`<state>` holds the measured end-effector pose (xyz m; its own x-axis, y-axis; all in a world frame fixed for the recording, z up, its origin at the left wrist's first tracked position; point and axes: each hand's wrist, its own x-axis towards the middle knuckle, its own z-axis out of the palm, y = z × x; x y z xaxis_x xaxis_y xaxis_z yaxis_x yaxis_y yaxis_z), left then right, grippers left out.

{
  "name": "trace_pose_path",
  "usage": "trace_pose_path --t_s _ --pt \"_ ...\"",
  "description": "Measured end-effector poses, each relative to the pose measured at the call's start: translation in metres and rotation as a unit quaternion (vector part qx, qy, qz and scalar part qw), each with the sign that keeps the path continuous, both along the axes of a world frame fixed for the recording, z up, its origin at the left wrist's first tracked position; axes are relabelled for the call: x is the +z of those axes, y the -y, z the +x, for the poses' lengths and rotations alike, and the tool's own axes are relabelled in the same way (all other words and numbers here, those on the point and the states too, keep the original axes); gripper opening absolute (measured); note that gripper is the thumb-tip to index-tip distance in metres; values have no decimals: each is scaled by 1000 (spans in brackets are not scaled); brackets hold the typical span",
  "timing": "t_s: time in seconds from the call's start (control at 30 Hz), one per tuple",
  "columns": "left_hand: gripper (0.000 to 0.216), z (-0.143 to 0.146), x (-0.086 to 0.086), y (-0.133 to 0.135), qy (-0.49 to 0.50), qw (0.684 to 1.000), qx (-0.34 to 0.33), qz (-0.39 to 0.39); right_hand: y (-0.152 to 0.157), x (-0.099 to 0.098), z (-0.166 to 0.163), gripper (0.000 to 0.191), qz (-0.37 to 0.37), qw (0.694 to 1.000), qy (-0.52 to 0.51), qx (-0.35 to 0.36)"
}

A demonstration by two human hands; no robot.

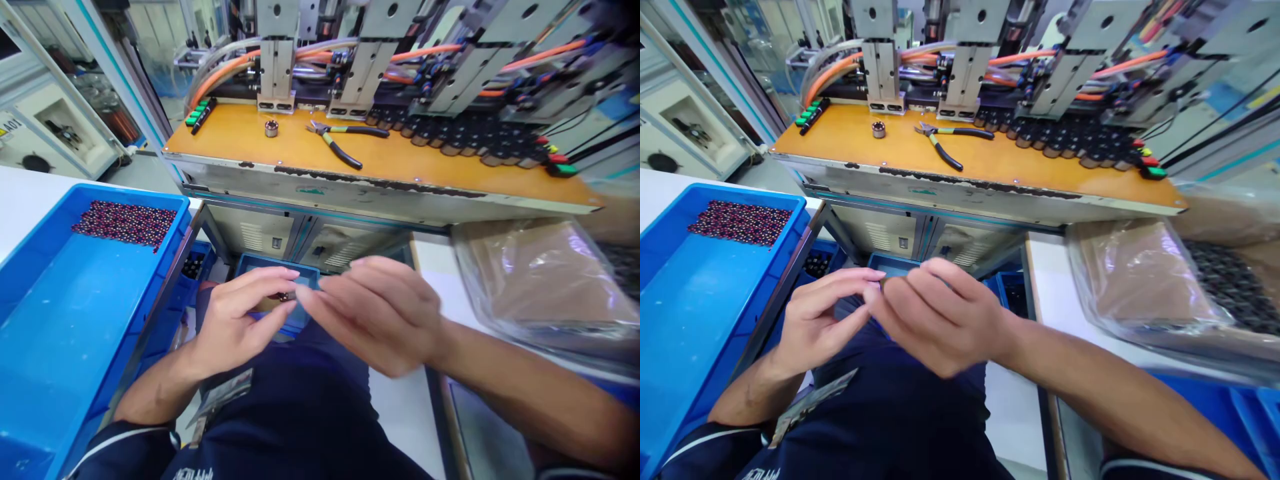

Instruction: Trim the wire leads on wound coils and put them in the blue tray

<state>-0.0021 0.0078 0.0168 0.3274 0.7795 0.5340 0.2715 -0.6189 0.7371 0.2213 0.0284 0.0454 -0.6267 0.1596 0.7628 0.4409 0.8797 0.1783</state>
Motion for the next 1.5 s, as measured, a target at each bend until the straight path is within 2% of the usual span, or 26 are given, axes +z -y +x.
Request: trace_pose_path --t_s 0.03,0.07,0.13,0.17,0.23,0.3,0.33,0.37,0.4,0.43,0.5,0.53,0.6,0.67,0.77,0.87,1.1,1.23,1.3,1.37,1.4,1.43,1.5 --pt "31 -1 -1 1 3 1000 -3 -4 -4 1 -6 11 9 1000 23 -4" --pt "32 -2 -2 2 8 1000 -6 -9 -6 1 -11 13 -26 999 28 -15" --pt "34 -5 -5 4 28 999 -7 -17 -6 -4 -18 22 -187 982 15 -2" --pt "35 -7 -6 5 36 999 -8 -18 -4 -5 -20 26 -292 956 2 20" --pt "33 -11 -8 6 49 999 -13 -7 1 -5 -23 32 -485 872 -22 72" --pt "32 -14 -8 6 55 998 -16 4 0 1 -22 36 -613 781 -18 116" --pt "31 -16 -9 6 58 998 -15 5 -5 6 -20 37 -643 756 -7 123" --pt "31 -17 -9 6 63 998 -11 3 -14 11 -17 36 -646 755 -2 115" --pt "32 -19 -9 5 68 998 -3 -1 -27 15 -14 33 -619 780 -9 89" --pt "33 -20 -10 5 73 997 6 -5 -45 19 -9 28 -563 825 -30 40" --pt "33 -21 -11 3 84 996 27 -12 -90 24 3 18 -385 911 -98 -106" --pt "33 -22 -12 2 90 995 37 -14 -115 25 9 21 -323 925 -101 -172" --pt "33 -22 -12 1 101 993 53 -15 -160 23 21 31 -289 923 -36 -253" --pt "33 -23 -13 0 111 991 69 -10 -192 17 28 45 -288 909 41 -300" --pt "32 -25 -13 1 116 989 92 2 -210 6 31 51 -300 885 111 -337" --pt "28 -28 -12 3 117 987 114 2 -202 -3 35 51 -286 876 144 -361" --pt "22 -24 -12 1 130 984 118 -25 -158 -14 62 53 -273 909 136 -285" --pt "22 -20 -12 0 123 985 116 -25 -108 -27 65 55 -244 935 79 -244" --pt "24 -20 -12 0 123 986 114 -22 -72 -40 56 60 -268 939 28 -213" --pt "26 -20 -11 0 125 986 112 -22 -33 -54 43 55 -345 923 -16 -167" --pt "27 -19 -11 -1 126 986 111 -22 -13 -60 37 51 -402 906 -38 -128" --pt "28 -19 -11 -1 126 985 112 -22 5 -65 30 50 -469 877 -64 -84" --pt "27 -18 -11 -1 124 986 112 -26 34 -71 17 57 -593 796 -120 9"
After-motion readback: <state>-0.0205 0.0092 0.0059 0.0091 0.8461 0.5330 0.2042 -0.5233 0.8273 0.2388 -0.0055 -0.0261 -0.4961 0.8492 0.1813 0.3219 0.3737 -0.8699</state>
